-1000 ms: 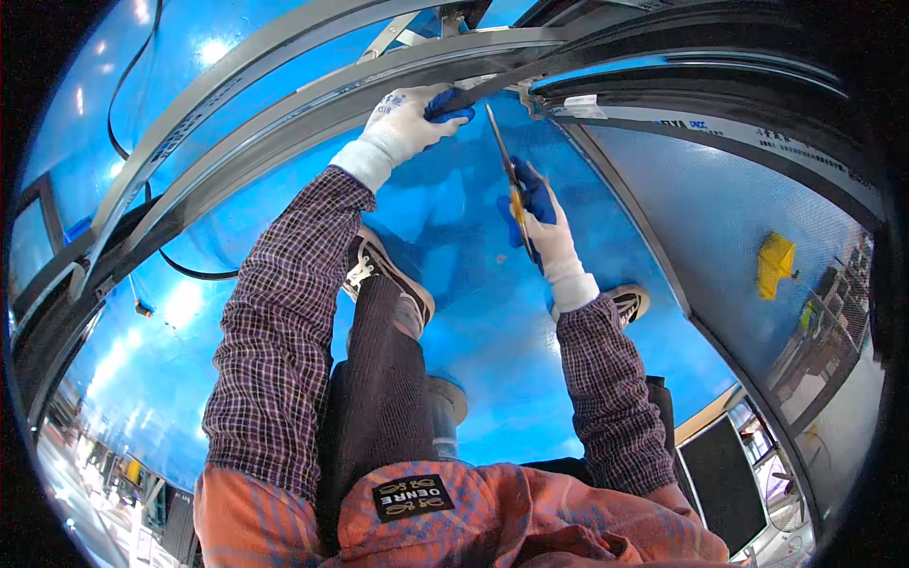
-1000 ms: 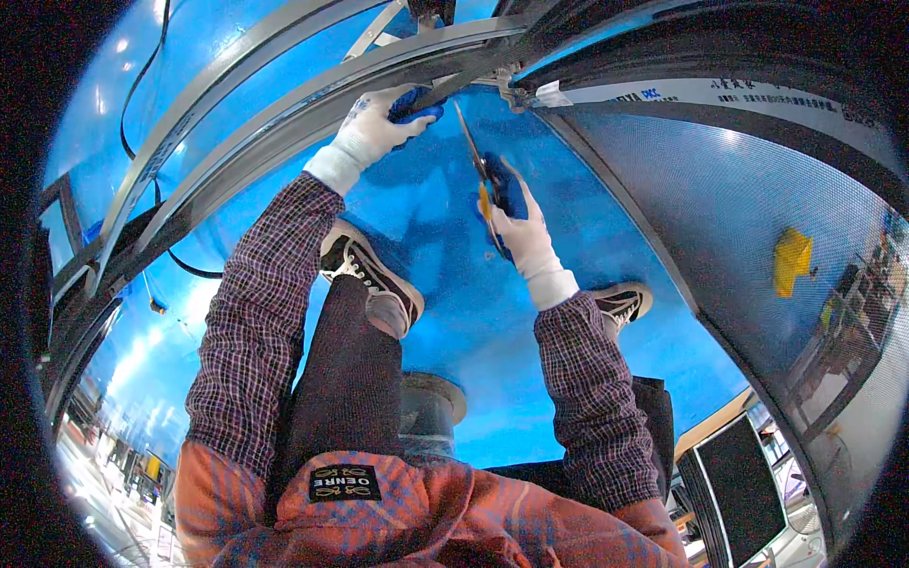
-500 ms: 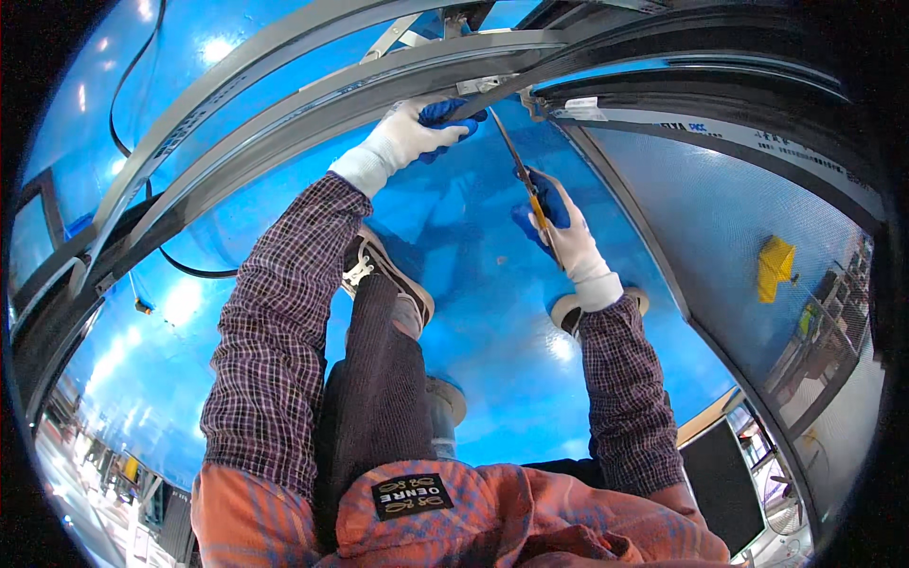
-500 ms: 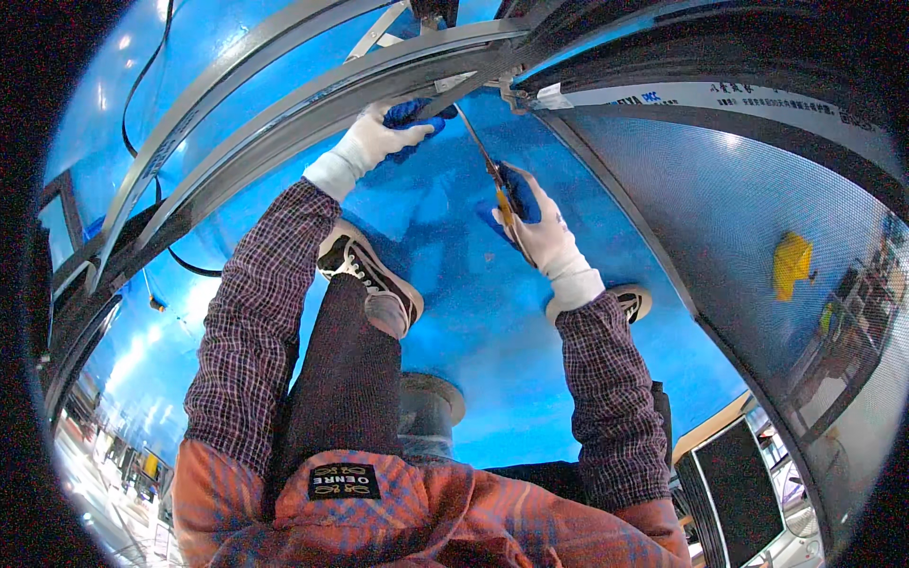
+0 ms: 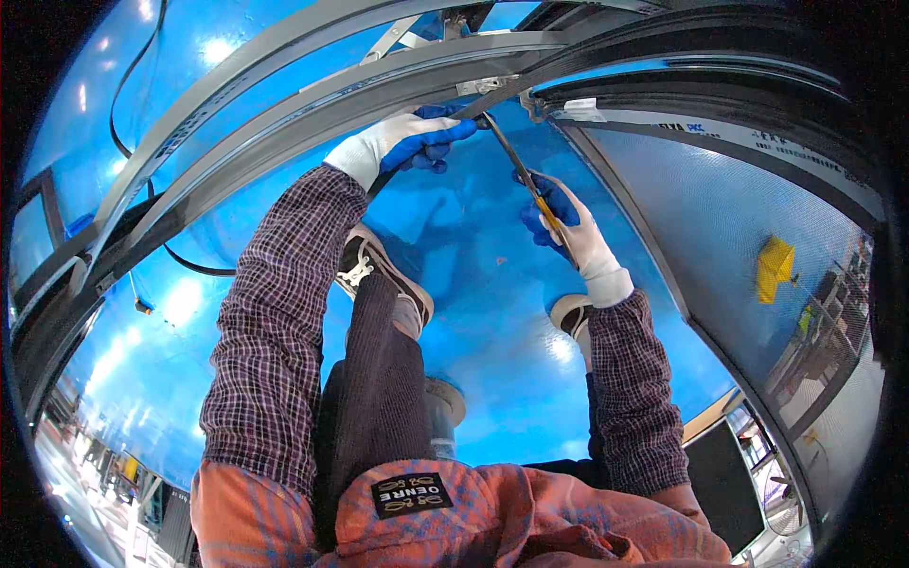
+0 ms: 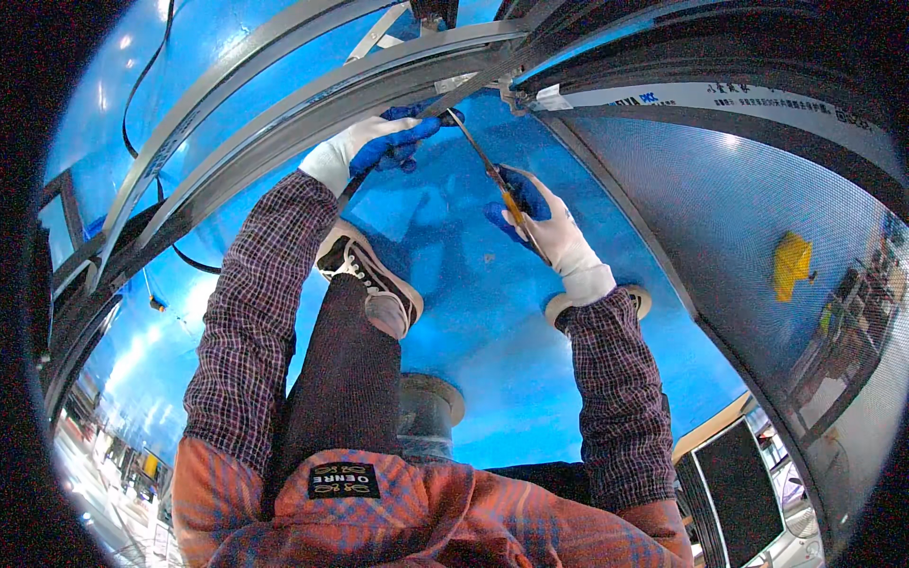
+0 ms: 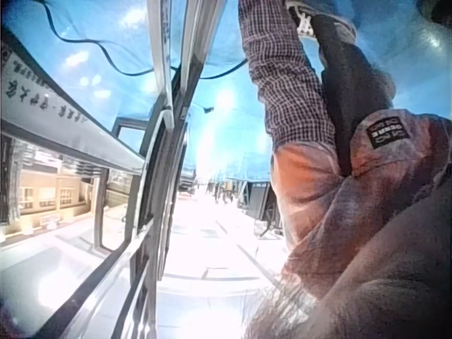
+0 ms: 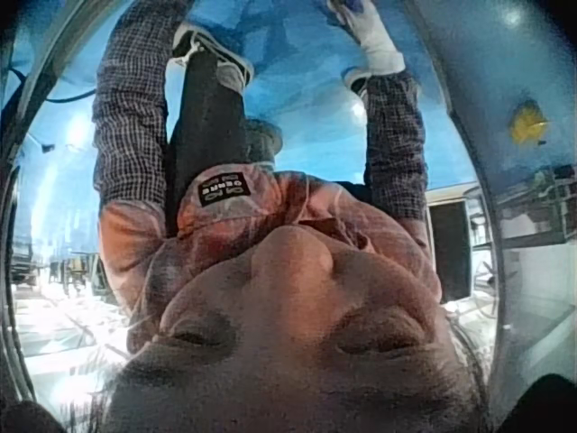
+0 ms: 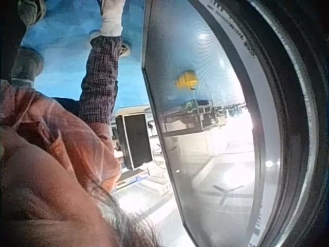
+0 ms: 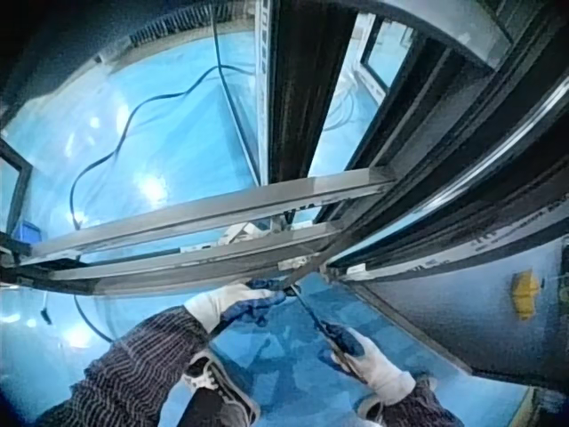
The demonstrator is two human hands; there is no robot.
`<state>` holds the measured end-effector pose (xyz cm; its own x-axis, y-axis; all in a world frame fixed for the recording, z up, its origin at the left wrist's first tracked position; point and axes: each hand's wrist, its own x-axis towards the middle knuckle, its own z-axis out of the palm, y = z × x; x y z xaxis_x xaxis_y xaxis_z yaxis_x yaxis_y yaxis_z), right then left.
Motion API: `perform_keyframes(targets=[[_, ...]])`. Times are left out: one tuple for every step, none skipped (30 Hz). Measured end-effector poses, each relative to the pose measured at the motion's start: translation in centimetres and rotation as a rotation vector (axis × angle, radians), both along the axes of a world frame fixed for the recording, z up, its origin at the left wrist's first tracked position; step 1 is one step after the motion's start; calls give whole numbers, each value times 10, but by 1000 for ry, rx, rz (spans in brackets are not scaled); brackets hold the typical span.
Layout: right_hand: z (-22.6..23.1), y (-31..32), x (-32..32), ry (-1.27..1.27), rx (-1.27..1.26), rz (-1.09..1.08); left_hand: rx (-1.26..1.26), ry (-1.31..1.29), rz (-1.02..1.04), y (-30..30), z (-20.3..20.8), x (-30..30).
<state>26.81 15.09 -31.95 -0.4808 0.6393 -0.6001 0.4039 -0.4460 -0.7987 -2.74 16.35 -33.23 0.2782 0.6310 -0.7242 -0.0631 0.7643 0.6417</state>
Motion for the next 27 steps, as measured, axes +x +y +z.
perform_keyframes(targets=[[-2, 0, 1, 9, -16, -3, -1, -28, -6, 0, -3, -1], [-3, 0, 2, 9, -16, -3, -1, -29, -6, 0, -4, -1], [-5, 0, 3, 7, -31, -10, -2, -30, -4, 0, -5, -1], [-6, 0, 3, 4, -45, -17, -2, -32, -2, 0, -5, -1], [-7, 0, 4, 1, -59, -25, -3, -34, -1, 0, -6, -1], [-7, 0, 5, -1, -73, -33, -3, -36, 0, 1, -6, -1], [-7, 0, 4, 0, -74, -32, -3, -35, 1, 0, -9, -2], [-5, 1, 3, 5, -74, -32, 65, -60, -10, -2, -13, -2], [-4, 1, 1, 10, -75, -31, 133, -84, -22, -3, -18, -3], [-2, 1, 0, 15, -76, -31, 201, -109, -33, -4, -21, -4], [0, 2, -1, 20, -77, -30, 270, -133, -45, -4, -24, -6], [1, 3, -1, 20, -77, -30, 270, -133, -45, -3, -25, -7], [2, 3, -1, 5, -63, -11, 250, -107, -64, -2, -26, -9], [2, 4, -2, -10, -49, 9, 230, -81, -82, -2, -26, -10], [3, 5, -2, -25, -35, 29, 209, -55, -100, -2, -27, -12], [3, 5, -3, -39, -21, 50, 189, -28, -117, -2, -27, -13], [4, 5, -2, -42, -20, 49, 189, -31, -119, -1, -23, -11], [4, 5, -2, -46, -25, 45, 133, -37, -109, 0, -18, -10], [4, 5, -2, -49, -30, 41, 78, -42, -100, 3, -9, -7], [4, 5, -1, -53, -35, 36, 22, -48, -91, 5, -2, -4], [4, 5, 0, -56, -40, 30, -35, -54, -83, 6, 0, -3], [5, 5, -2, -51, -41, 33, -36, -49, -80, 4, -2, -5], [6, 4, -4, -32, -59, 12, 138, -20, -138, 1, -11, -9], [7, 4, -6, -14, -77, -11, 313, 8, -198, -1, -18, -12], [8, 4, -7, 4, -95, -35, 487, 36, -259, -2, -26, -14], [8, 4, -7, 24, -113, -59, 660, 65, -321, -4, -33, -17], [8, 4, -8, 14, -110, -55, 664, 58, -314, -3, -29, -15]])
